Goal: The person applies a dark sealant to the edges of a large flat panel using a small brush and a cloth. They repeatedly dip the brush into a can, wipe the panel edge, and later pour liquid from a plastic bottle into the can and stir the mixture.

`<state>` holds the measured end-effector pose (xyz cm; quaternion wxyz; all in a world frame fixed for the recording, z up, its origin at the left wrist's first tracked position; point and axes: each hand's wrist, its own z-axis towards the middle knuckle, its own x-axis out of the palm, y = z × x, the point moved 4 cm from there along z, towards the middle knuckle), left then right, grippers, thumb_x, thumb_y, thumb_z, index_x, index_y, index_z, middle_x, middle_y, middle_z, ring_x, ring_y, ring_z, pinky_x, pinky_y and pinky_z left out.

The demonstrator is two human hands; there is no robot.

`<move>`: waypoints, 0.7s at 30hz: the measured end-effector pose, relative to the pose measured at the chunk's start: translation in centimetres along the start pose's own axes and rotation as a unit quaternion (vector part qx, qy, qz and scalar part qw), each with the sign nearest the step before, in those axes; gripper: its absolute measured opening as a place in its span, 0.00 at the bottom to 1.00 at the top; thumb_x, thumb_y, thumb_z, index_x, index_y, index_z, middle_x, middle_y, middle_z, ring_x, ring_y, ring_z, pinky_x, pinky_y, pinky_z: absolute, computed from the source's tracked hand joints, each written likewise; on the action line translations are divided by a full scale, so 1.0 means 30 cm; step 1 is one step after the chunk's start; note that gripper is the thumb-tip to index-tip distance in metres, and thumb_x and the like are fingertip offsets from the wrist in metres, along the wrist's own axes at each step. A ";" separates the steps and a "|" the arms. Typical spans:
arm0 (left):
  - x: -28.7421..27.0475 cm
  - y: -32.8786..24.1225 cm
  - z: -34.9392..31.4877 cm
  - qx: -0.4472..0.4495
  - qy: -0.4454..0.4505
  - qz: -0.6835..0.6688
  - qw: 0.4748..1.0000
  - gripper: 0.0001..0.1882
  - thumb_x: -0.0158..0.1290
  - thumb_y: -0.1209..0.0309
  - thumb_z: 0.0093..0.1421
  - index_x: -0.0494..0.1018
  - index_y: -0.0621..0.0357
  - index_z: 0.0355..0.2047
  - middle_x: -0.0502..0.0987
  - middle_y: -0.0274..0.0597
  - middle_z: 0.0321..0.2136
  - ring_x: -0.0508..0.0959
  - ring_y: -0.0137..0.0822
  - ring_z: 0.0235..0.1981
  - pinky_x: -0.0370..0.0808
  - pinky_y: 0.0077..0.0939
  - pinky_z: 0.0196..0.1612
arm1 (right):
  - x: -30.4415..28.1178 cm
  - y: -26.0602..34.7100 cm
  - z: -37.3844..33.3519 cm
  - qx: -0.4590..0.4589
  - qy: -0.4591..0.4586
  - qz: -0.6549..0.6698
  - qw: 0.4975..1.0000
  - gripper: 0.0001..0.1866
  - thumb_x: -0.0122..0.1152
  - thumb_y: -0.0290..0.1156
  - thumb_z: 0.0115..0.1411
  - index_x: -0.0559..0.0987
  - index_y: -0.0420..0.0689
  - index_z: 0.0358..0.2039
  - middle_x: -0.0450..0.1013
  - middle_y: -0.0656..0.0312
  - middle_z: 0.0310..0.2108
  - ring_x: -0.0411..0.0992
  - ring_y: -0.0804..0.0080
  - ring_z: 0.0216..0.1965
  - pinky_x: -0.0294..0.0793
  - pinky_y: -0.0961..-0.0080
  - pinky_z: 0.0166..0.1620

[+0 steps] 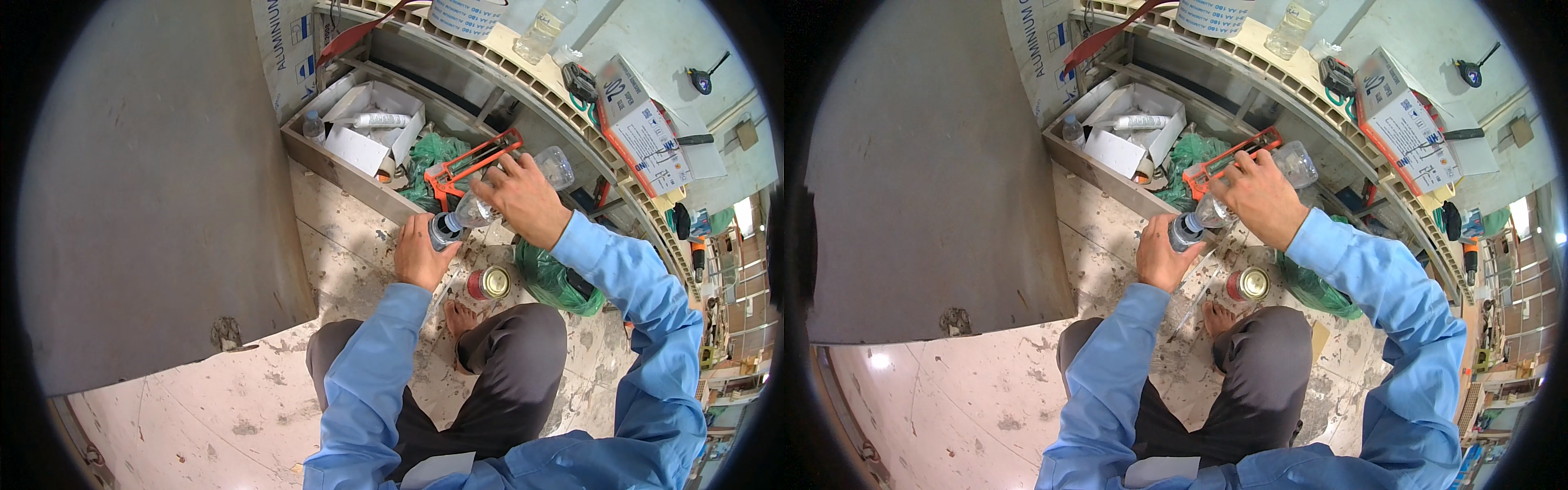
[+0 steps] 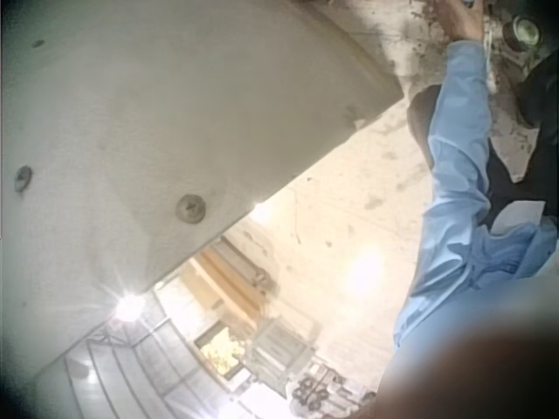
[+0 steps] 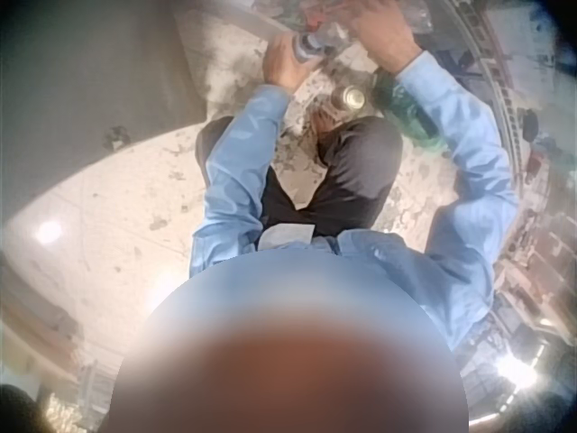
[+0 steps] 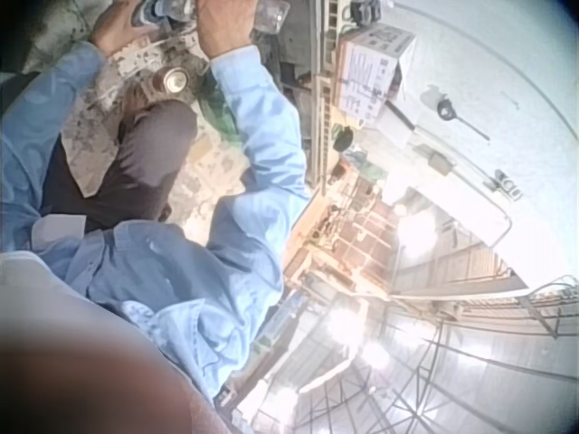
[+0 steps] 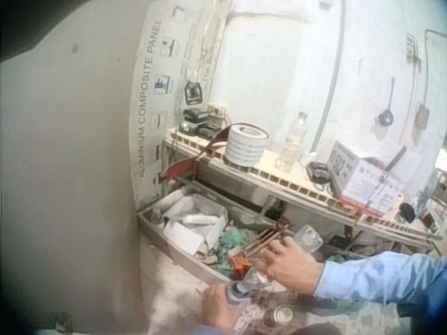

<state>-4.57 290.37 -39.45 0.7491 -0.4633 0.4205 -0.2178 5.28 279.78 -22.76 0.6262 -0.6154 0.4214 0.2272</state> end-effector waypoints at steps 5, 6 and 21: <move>-0.005 -0.004 0.001 0.006 -0.003 0.002 1.000 0.33 0.76 0.65 0.49 0.73 0.59 0.51 0.76 0.51 0.47 0.76 0.56 0.52 0.74 0.47 0.56 | -0.007 0.003 0.001 -0.004 -0.025 -0.010 1.000 0.19 0.64 0.31 0.57 0.80 0.47 0.50 0.78 0.60 0.40 0.72 0.62 0.50 0.70 0.64 0.50; -0.005 -0.001 0.002 0.000 0.003 0.004 1.000 0.33 0.76 0.64 0.49 0.73 0.59 0.51 0.76 0.51 0.47 0.76 0.56 0.53 0.74 0.47 0.56 | -0.006 0.003 0.002 -0.004 -0.024 -0.008 1.000 0.18 0.64 0.31 0.57 0.80 0.47 0.49 0.78 0.61 0.39 0.72 0.62 0.50 0.70 0.64 0.50; -0.002 0.009 0.005 -0.003 0.006 0.008 1.000 0.33 0.76 0.65 0.48 0.73 0.59 0.51 0.76 0.51 0.48 0.76 0.56 0.52 0.74 0.47 0.56 | -0.001 0.006 0.023 -0.014 -0.027 -0.013 0.999 0.14 0.63 0.31 0.57 0.82 0.46 0.44 0.80 0.63 0.35 0.72 0.64 0.48 0.69 0.66 0.48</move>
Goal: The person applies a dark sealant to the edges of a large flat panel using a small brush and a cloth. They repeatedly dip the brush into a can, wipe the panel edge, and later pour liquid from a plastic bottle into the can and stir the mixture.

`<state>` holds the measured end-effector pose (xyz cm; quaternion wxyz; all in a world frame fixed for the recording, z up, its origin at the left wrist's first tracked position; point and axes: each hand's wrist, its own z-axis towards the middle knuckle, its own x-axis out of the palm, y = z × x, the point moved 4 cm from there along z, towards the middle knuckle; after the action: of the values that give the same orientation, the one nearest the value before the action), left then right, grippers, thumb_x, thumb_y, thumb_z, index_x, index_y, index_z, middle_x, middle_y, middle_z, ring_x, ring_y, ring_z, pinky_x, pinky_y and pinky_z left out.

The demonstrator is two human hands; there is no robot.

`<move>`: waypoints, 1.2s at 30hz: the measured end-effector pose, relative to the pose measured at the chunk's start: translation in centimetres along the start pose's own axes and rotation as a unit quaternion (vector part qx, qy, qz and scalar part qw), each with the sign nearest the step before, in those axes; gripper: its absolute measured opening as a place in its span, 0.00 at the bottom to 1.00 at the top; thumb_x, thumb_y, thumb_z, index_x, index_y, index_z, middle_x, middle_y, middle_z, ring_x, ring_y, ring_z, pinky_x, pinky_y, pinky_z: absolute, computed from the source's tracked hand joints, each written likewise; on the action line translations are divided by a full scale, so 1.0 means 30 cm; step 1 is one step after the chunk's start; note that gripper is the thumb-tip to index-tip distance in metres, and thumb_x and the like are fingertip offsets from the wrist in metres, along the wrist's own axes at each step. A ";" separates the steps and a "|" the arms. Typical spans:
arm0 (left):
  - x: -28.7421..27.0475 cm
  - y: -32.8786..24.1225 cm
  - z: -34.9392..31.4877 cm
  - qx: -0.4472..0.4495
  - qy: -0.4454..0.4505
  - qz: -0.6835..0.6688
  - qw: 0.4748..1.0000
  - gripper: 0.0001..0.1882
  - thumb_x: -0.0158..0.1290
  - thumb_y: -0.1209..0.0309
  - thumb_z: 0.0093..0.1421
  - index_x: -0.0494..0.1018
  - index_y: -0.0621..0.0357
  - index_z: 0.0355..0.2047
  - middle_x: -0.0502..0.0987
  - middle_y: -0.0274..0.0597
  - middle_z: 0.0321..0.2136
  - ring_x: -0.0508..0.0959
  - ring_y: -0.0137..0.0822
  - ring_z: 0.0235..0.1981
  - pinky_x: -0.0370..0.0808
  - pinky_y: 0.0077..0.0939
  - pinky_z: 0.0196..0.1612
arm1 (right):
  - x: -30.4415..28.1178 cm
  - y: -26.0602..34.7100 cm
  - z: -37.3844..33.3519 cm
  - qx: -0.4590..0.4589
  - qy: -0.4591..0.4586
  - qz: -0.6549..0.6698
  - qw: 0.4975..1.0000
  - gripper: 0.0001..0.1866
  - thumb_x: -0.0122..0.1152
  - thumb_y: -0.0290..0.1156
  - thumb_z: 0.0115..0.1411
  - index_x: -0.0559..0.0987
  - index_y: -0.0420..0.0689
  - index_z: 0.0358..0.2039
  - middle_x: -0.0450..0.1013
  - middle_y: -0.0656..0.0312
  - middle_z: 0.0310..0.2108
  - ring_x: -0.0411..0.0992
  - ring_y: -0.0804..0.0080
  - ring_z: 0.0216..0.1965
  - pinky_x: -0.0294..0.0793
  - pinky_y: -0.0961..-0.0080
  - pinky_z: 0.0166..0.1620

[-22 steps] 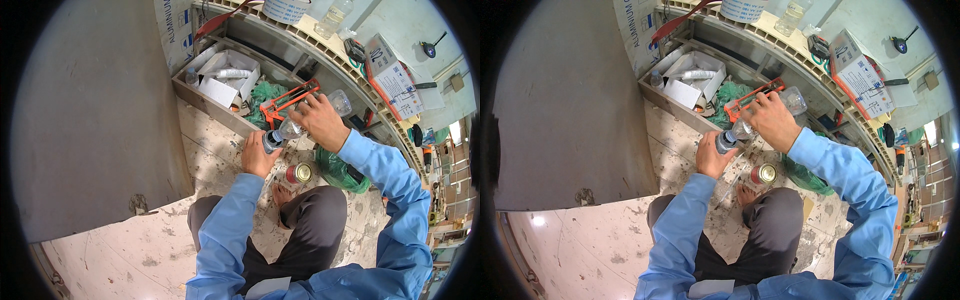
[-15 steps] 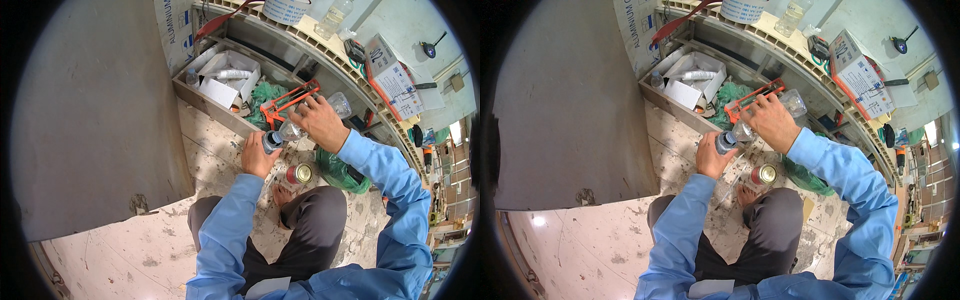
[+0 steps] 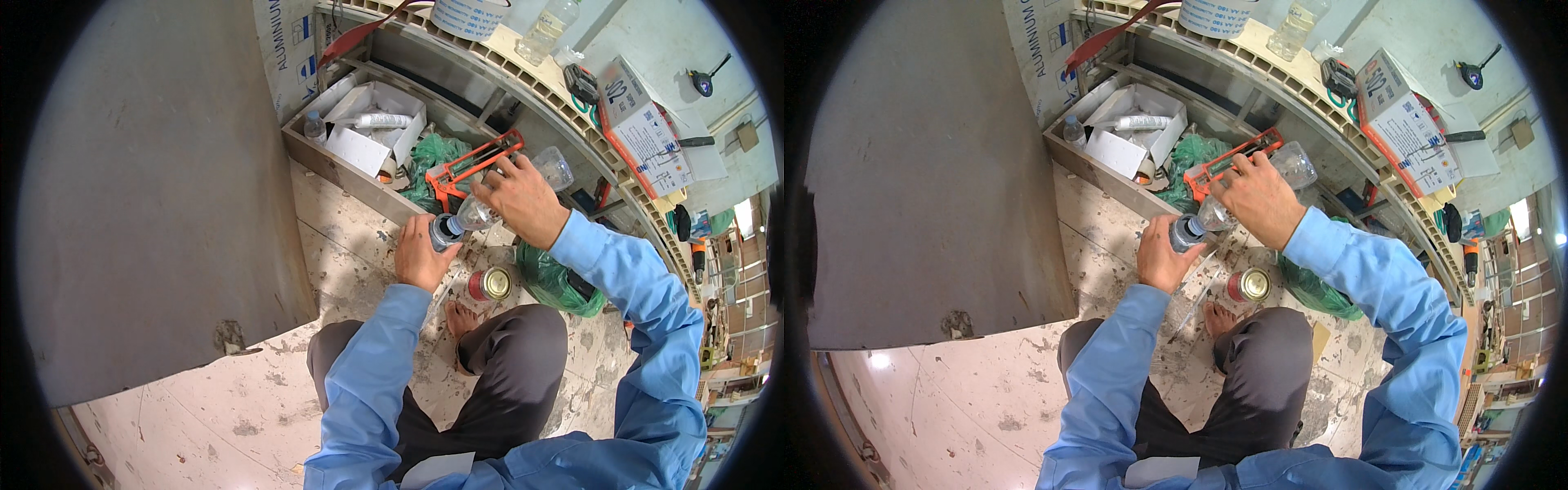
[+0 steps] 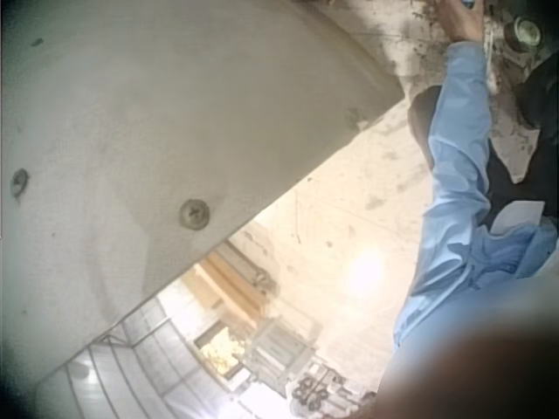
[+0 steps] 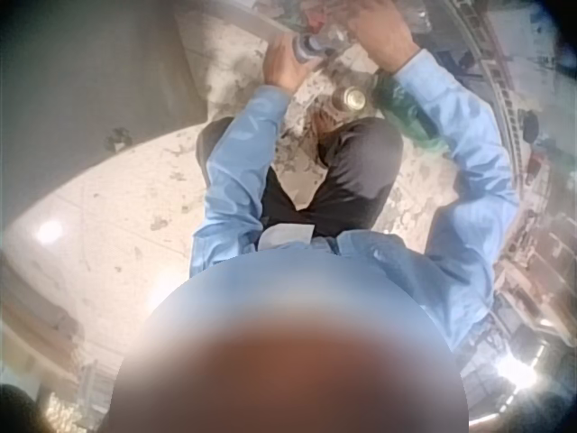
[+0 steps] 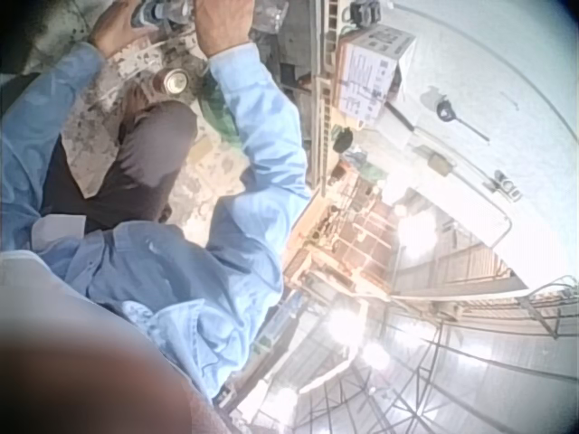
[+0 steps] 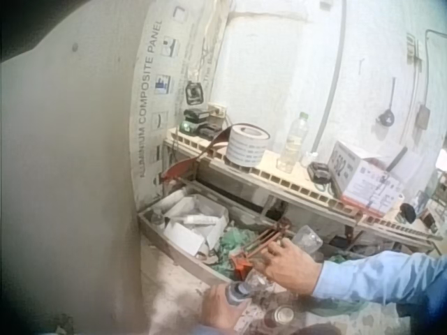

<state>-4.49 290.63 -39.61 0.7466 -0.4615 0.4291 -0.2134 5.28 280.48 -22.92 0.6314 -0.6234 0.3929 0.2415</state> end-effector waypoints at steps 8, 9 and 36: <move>-0.002 -0.001 0.003 0.011 -0.012 -0.013 1.000 0.33 0.76 0.65 0.48 0.73 0.58 0.51 0.76 0.50 0.47 0.76 0.56 0.52 0.74 0.47 0.56 | -0.006 -0.003 0.008 0.000 -0.007 0.012 1.000 0.14 0.64 0.31 0.56 0.83 0.46 0.43 0.80 0.62 0.35 0.72 0.64 0.48 0.68 0.65 0.45; 0.000 0.000 0.003 0.006 -0.008 -0.011 1.000 0.33 0.76 0.65 0.48 0.73 0.58 0.51 0.76 0.50 0.48 0.76 0.56 0.52 0.74 0.47 0.56 | -0.007 -0.003 0.009 0.001 -0.007 0.010 1.000 0.14 0.64 0.31 0.56 0.83 0.45 0.43 0.80 0.62 0.35 0.72 0.64 0.48 0.68 0.65 0.45; 0.011 0.014 0.005 0.012 -0.005 -0.005 1.000 0.33 0.75 0.63 0.49 0.73 0.60 0.52 0.76 0.51 0.48 0.76 0.55 0.52 0.73 0.47 0.57 | 0.004 -0.012 0.005 0.004 -0.010 -0.001 1.000 0.16 0.64 0.31 0.56 0.82 0.45 0.45 0.80 0.63 0.34 0.73 0.64 0.48 0.67 0.65 0.45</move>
<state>-4.22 290.68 -40.09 0.7529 -0.4557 0.4205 -0.2204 5.65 280.56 -22.81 0.6380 -0.6187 0.3867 0.2460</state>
